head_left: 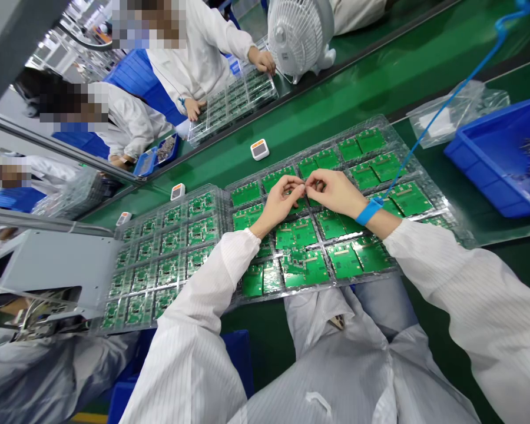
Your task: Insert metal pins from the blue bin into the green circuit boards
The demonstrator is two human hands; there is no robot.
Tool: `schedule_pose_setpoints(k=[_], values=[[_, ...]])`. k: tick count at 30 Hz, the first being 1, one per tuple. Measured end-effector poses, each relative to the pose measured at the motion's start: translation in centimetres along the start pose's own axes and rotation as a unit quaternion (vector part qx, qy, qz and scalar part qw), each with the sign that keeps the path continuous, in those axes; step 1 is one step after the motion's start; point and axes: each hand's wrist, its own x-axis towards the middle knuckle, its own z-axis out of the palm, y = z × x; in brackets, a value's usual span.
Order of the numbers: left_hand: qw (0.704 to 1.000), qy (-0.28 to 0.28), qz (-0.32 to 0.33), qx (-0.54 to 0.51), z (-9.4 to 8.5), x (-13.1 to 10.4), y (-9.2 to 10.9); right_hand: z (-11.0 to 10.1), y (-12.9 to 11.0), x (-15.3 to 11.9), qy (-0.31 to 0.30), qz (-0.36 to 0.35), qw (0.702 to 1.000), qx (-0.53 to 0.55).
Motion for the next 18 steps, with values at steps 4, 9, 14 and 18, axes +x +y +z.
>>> schedule_pose_setpoints(k=[4, 9, 14, 18], values=[[1.000, -0.001, 0.011, 0.024, -0.1, 0.0, -0.4, 0.1, 0.0, 0.1, -0.001, -0.009, 1.000, -0.012], [0.997, 0.019, 0.043, 0.059, -0.1, 0.0, -0.7, 0.2, -0.1, 0.1, 0.003, -0.015, 0.999, -0.030], [0.990, 0.051, 0.071, 0.114, -0.3, -0.1, 0.6, 0.1, -0.1, 0.5, 0.001, 0.001, 0.999, 0.050], [0.981, 0.086, 0.084, 0.150, -0.3, -0.1, 2.2, 0.0, 0.0, 1.4, -0.031, 0.051, 0.973, 0.223]])
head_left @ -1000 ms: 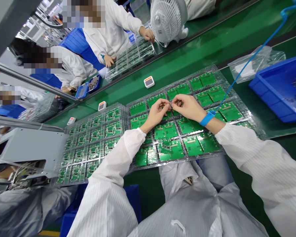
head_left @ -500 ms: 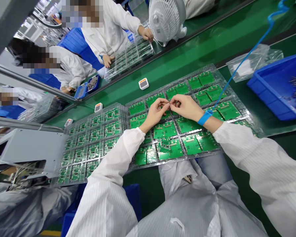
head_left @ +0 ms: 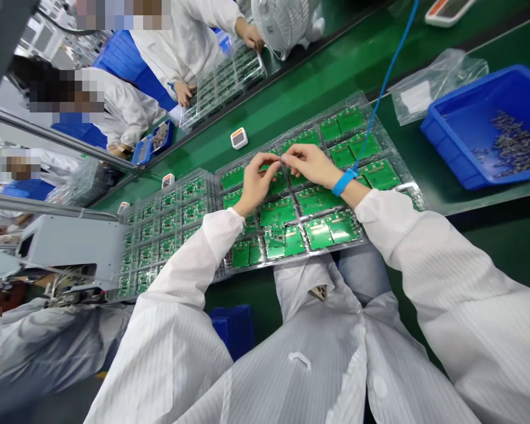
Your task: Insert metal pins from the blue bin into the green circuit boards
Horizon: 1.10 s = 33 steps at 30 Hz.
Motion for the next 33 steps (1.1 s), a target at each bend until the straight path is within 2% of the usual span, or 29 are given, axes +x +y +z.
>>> schedule_pose_setpoints(k=[9, 18, 23, 27, 29, 31, 33], values=[[0.993, 0.003, 0.056, 0.102, -0.7, 0.2, 3.5, 0.0, -0.8, 0.0, -0.041, 0.037, 0.979, 0.195], [0.971, 0.001, 0.070, 0.228, -2.9, -2.7, 6.0, 0.8, 0.2, 0.0, -0.132, -0.008, 0.974, 0.183], [0.970, -0.012, 0.054, 0.235, -2.7, -4.3, 8.3, 1.0, 0.2, -0.3, -0.179, -0.023, 0.969, 0.171], [0.956, -0.004, 0.078, 0.284, -2.0, -7.6, 10.4, 0.9, 0.2, -0.3, -0.166, -0.009, 0.971, 0.172], [0.939, -0.047, 0.070, 0.333, -1.9, -10.0, 10.7, 0.8, 0.3, -0.2, -0.139, 0.001, 0.974, 0.178], [0.920, -0.113, 0.035, 0.374, -2.0, -12.4, 10.4, 0.8, 0.2, 0.0, -0.118, 0.010, 0.976, 0.185], [0.906, -0.155, -0.004, 0.394, -2.3, -14.5, 9.8, 0.8, 0.1, 0.0, -0.103, 0.014, 0.976, 0.190]])
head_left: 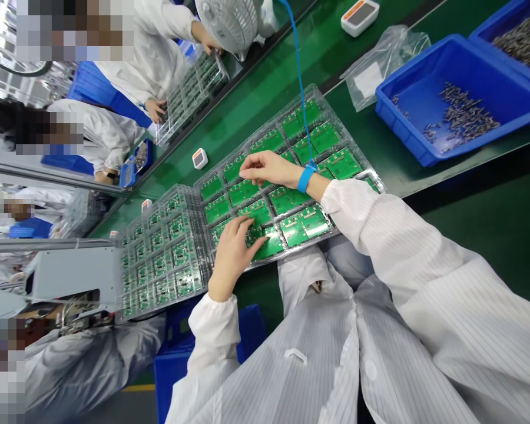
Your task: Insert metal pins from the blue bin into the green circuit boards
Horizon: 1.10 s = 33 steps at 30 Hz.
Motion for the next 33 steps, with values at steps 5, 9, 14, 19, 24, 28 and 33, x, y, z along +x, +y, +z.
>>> schedule_pose_setpoints(k=[5, 9, 14, 19, 24, 28, 33], values=[[0.995, 0.018, -0.086, -0.052, 0.5, -2.7, -0.2, 0.0, -0.4, -0.2, 0.039, -0.008, 0.999, -0.003], [0.968, 0.098, -0.183, -0.143, 0.3, -4.0, -0.4, -0.2, -0.7, -0.5, 0.063, -0.005, 0.998, -0.016], [0.890, 0.234, -0.302, -0.249, -0.2, -6.4, -2.5, -0.3, -1.0, -0.7, 0.066, 0.020, 0.996, -0.048], [0.920, 0.209, -0.246, -0.222, -0.2, -6.4, -1.2, 0.0, -1.4, -1.0, 0.068, 0.043, 0.995, -0.064], [0.951, 0.162, -0.130, -0.228, 2.3, -3.8, 2.8, -0.3, -1.3, -1.1, 0.083, 0.035, 0.993, -0.080], [0.945, 0.129, -0.136, -0.267, 3.4, -3.2, 3.5, -0.4, -1.3, -1.3, 0.086, 0.021, 0.993, -0.083], [0.916, 0.119, -0.158, -0.349, 3.3, -3.9, 1.7, -0.4, -1.1, -1.2, 0.083, 0.013, 0.993, -0.087]])
